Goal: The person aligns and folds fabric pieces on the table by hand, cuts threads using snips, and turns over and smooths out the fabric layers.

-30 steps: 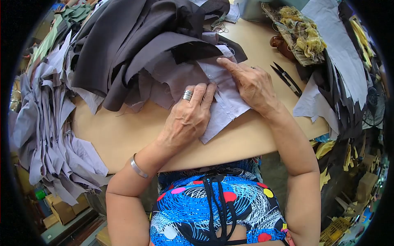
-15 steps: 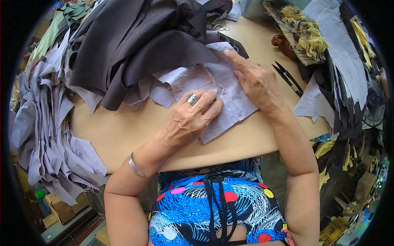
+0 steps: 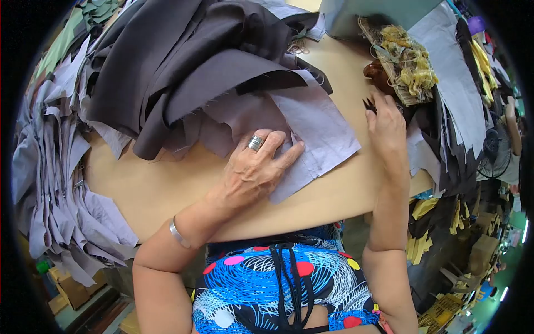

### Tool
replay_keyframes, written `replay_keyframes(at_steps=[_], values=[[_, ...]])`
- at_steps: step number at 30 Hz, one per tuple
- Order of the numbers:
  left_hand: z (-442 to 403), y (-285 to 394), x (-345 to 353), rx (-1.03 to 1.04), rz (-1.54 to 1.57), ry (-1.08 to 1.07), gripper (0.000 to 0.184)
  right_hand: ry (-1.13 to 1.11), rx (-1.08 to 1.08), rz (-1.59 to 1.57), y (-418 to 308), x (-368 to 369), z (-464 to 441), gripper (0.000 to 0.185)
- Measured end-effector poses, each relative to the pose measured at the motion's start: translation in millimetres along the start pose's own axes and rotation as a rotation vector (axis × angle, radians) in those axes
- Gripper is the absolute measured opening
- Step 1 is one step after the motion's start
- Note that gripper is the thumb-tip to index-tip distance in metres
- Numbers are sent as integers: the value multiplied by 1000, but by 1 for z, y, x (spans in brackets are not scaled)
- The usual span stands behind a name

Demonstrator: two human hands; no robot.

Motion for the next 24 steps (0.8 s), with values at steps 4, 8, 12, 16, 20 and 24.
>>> replay_keyframes(at_steps=[4, 8, 12, 16, 20, 24], values=[[2, -3, 2, -55, 54, 35, 50, -74, -73, -108, 2, 4, -4, 28], [4, -8, 4, -86, 103, 29, 45, 3, -104, 21, -5, 1, 2, 24], [0, -4, 0, -50, 54, -7, 39, -52, -27, 141, -10, -13, 21, 21], [-5, 1, 2, -22, -5, -34, 37, -57, -102, 101, -14, -14, 23, 19], [-5, 1, 4, -32, 5, 30, 35, -66, -141, -458, -36, -28, 36, 25], [-4, -1, 8, -51, 59, 43, 33, -96, -395, -336, -85, -28, 48, 35]])
Point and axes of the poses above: each hand's wrist, its own z-axis away from the middle knuckle, its own x-axis out of the palm, y = z × x, the point moved 6 cm from there along -z, towards the middle knuckle, and after that the axes turned 5 degrees about -y, right-handed, at the moved point
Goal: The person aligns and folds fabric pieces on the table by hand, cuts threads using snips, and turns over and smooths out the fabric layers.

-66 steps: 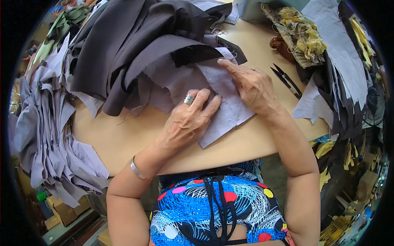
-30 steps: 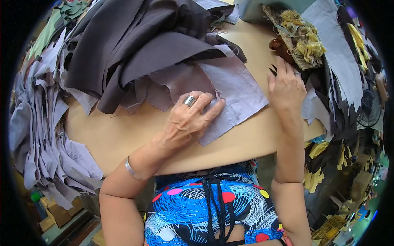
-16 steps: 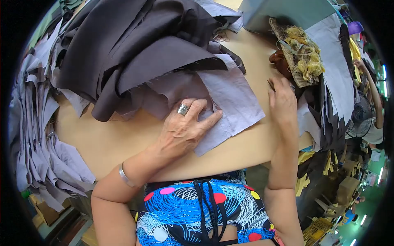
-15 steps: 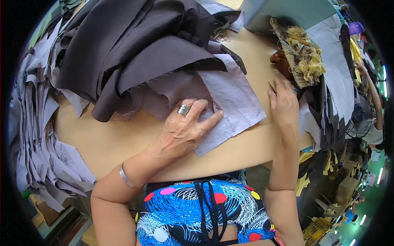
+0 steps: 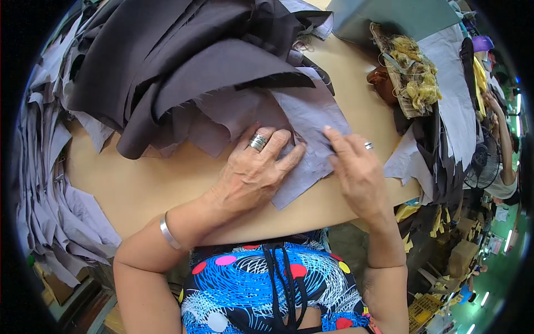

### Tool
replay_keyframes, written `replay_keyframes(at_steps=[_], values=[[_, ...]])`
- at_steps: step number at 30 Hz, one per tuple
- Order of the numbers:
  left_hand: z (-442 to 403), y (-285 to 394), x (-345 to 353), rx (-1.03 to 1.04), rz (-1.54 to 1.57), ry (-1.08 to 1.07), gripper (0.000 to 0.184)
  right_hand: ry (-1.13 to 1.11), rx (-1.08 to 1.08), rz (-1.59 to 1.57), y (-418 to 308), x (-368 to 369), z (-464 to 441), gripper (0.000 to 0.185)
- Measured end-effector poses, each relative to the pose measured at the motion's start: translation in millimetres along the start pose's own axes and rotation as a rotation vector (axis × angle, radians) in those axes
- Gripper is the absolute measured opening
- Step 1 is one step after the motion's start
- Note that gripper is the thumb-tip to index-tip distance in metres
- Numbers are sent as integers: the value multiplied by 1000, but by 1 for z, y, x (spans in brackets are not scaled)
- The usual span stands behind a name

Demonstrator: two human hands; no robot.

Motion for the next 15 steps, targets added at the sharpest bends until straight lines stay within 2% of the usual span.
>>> replay_keyframes(at_steps=[7, 10, 15], values=[[1, 2, -2, 17, -22, -11, 31, -54, -17, 414, -16, 9, -4, 41], [1, 2, -2, 29, -45, -1, 33, -30, -39, 498, -20, 13, -8, 40], [2, 1, 1, 42, -44, -5, 36, 67, -98, 454, -22, 15, -18, 41]])
Point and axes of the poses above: each hand's wrist, its own z-axis away from the middle knuckle, its own x-axis out of the palm, y = z × x, the point moved 6 cm from there along -z, towards the middle knuckle, and after that the axes turned 5 degrees about -y, right-handed, at the moved point
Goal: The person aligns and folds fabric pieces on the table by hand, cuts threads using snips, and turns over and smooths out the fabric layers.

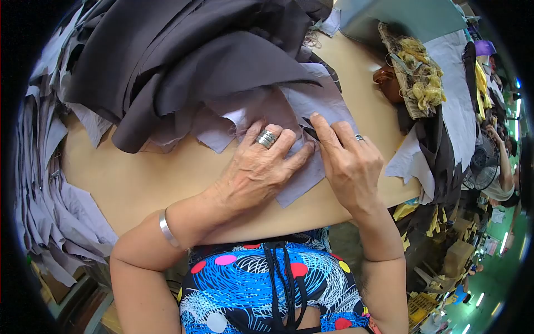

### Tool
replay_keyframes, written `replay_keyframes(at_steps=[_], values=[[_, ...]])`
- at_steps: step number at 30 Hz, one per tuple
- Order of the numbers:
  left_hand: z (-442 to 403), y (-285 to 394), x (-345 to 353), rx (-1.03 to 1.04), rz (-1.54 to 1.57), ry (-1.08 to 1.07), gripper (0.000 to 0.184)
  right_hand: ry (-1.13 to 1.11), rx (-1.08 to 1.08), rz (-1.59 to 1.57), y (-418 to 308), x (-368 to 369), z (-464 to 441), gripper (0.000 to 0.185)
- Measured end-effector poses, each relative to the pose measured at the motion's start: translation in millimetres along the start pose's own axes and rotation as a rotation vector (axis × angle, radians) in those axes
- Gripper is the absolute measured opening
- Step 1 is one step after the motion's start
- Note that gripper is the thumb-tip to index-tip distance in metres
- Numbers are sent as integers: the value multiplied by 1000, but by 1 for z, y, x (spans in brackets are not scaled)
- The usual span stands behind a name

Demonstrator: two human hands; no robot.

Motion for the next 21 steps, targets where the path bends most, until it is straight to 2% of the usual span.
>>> replay_keyframes(at_steps=[7, 10, 13, 16, 19, 21], values=[[1, 2, -2, 0, -33, -14, 36, 99, 35, -136, 7, -4, -2, 40], [-1, 1, -4, 11, -3, 3, 36, -29, 279, -239, 40, -3, -1, 34], [-3, -3, -6, -9, 78, -11, 30, -40, 375, -174, 83, 15, 15, 37], [-4, -12, -6, 25, 99, 39, 25, -47, 351, -89, 103, 22, 21, 38], [-4, -14, -5, 64, 92, 40, 24, 52, 184, -4, 84, 12, 5, 43], [-3, -13, -4, 88, 109, 10, 27, -44, 208, -262, 71, 21, -9, 47]])
Point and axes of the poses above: each hand's wrist, its own z-axis away from the middle knuckle, its own x-axis out of the palm, y = z × x, the point moved 6 cm from there along -z, towards the middle knuckle, and after that the axes turned 5 degrees about -y, right-handed, at the moved point
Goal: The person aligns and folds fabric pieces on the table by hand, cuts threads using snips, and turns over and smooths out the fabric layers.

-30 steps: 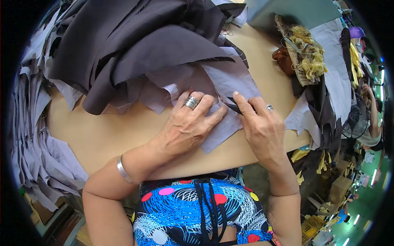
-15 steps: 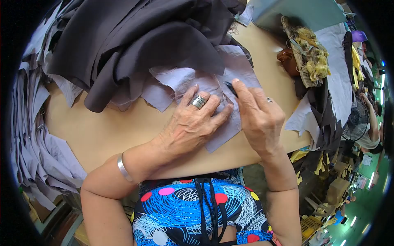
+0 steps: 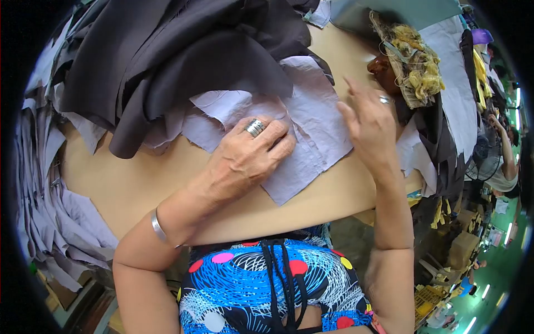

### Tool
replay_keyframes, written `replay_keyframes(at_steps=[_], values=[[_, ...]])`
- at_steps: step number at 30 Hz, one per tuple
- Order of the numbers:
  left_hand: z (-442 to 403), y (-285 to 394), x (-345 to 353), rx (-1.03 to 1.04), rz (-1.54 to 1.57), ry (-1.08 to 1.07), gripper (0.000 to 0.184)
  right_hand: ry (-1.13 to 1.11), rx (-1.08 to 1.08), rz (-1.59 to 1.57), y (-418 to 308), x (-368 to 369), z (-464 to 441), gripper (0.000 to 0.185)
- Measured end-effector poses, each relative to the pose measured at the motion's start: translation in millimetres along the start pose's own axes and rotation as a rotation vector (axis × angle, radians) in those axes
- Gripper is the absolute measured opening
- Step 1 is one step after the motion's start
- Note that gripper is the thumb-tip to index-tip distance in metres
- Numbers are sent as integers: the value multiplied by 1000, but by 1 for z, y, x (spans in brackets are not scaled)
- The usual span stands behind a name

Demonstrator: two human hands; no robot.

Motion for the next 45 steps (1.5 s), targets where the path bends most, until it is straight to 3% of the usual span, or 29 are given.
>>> replay_keyframes(at_steps=[4, 5, 8, 11, 14, 17, 27, 42, 45], values=[[3, 3, 1, 0, -38, -23, 35, -208, 140, -317, -13, 14, -18, 56], [3, 3, 4, 4, -69, -47, 36, -212, 55, -446, -12, 19, -17, 63], [1, 4, 2, 3, -111, -67, 37, -72, -46, -476, -14, 20, -17, 64], [0, 5, 1, 14, -141, -79, 37, -63, 53, -524, -12, 20, -13, 66], [-1, 5, 3, -1, -151, -109, 37, -245, 129, -476, -17, 24, -11, 65], [-1, 7, 1, -6, -155, -139, 36, 6, -79, -513, -13, 22, -13, 71], [-3, 6, 0, -7, -135, -69, 40, -12, -95, -608, -10, 19, -15, 66], [-11, 29, -1, 13, -432, -317, 49, -12, -142, -583, -12, 21, -15, 63], [-11, 30, -1, 66, -392, -285, 51, -47, -113, -574, -12, 22, -14, 63]])
Point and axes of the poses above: each hand's wrist, its own z-axis away from the middle knuckle, its own x-axis out of the palm, y = z × x, the point moved 6 cm from there along -z, towards the middle knuckle, and after that the axes turned 5 degrees about -y, right-handed, at the moved point
